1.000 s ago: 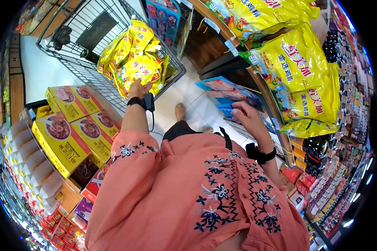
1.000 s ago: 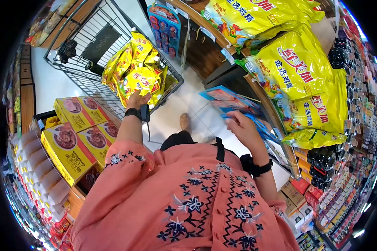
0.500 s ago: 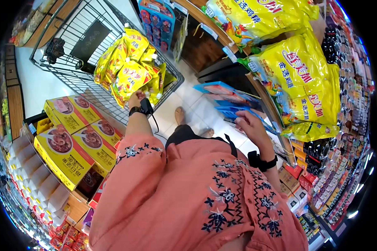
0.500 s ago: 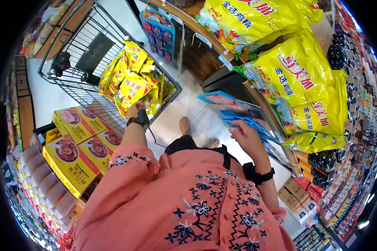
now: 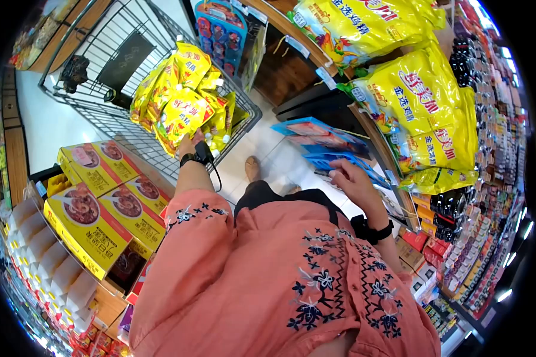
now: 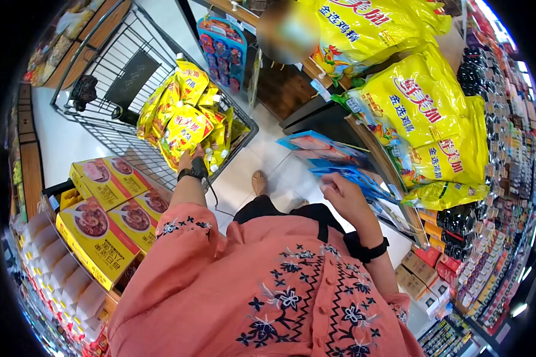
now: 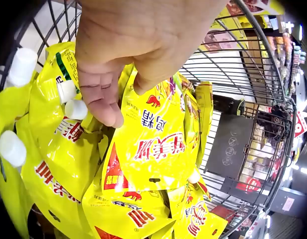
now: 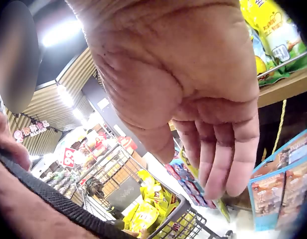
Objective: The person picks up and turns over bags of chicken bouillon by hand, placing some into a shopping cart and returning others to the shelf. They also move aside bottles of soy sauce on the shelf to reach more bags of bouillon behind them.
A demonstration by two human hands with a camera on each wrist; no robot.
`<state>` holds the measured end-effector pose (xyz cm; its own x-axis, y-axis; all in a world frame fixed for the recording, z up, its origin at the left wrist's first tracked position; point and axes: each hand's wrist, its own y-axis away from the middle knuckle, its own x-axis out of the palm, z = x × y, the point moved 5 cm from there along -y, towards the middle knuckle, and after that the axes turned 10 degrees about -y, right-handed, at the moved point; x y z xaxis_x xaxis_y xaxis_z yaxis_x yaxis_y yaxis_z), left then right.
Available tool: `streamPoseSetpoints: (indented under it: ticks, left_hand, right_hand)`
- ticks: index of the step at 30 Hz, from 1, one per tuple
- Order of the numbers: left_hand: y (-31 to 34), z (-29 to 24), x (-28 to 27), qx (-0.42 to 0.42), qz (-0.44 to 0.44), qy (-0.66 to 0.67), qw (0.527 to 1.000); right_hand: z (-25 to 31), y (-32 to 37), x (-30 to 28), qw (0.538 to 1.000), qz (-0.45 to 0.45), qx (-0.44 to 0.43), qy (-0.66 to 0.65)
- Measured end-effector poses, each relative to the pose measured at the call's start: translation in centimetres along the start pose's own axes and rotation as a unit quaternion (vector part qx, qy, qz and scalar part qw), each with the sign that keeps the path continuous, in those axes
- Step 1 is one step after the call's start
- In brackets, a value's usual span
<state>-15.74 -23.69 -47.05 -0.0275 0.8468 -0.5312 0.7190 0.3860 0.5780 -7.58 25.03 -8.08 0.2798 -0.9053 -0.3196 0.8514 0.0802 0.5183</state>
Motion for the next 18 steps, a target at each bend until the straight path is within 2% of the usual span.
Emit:
streamPoseSetpoints:
  ticks: [1, 2, 3, 4, 7, 8, 11, 12, 15, 17, 18]
  left_hand:
    - [-0.1, -0.7, 0.5, -0.075, 0.013, 0.175, 0.982]
    - [0.3, -1.2, 1.1, -0.15, 0.025, 0.344, 0.927]
    - [0.2, -1.1, 2.3, -0.221, 0.037, 0.499, 0.837]
    - [0.3, -1.2, 3.4, -0.285, 0.046, 0.635, 0.717]
    - [0.1, -2.1, 3.2, -0.243, 0.062, 0.607, 0.754]
    - [0.4, -2.3, 3.2, -0.259, 0.04, 0.645, 0.718]
    - [2.3, -6.0, 0.4, -0.146, -0.005, 0.687, 0.712]
    - [1.8, -6.0, -0.2, -0.132, -0.001, 0.699, 0.703]
    - [7.9, -12.3, -4.1, -0.064, 0.107, 0.789, 0.602]
    - [11.1, -15.3, -6.0, -0.033, 0.113, 0.788, 0.605]
    - [12.8, -17.0, -6.4, -0.006, 0.131, 0.79, 0.599]
  right_hand:
    - [0.0, 0.2, -0.2, 1.0, -0.01, 0.004, 0.008]
    - [0.0, 0.5, -0.4, 1.0, -0.017, 0.008, 0.017]
    - [0.0, 0.8, -0.5, 0.999, -0.024, 0.011, 0.025]
    - [0.0, 0.9, -0.5, 0.999, -0.029, 0.009, 0.013]
    - [0.3, 1.0, -0.3, 1.0, -0.02, 0.01, 0.011]
    - [0.3, 0.9, -0.2, 1.0, -0.017, 0.007, 0.015]
    - [0.8, 0.2, 0.2, 0.999, -0.008, -0.018, 0.028]
    - [1.5, -0.1, 0.5, 0.999, 0.006, -0.025, 0.034]
    - [4.4, -1.8, 2.2, 0.994, 0.051, -0.078, 0.051]
    - [6.1, -3.1, 3.8, 0.984, 0.079, -0.147, 0.063]
    - [5.0, -4.6, 4.9, 0.982, 0.104, -0.149, 0.042]
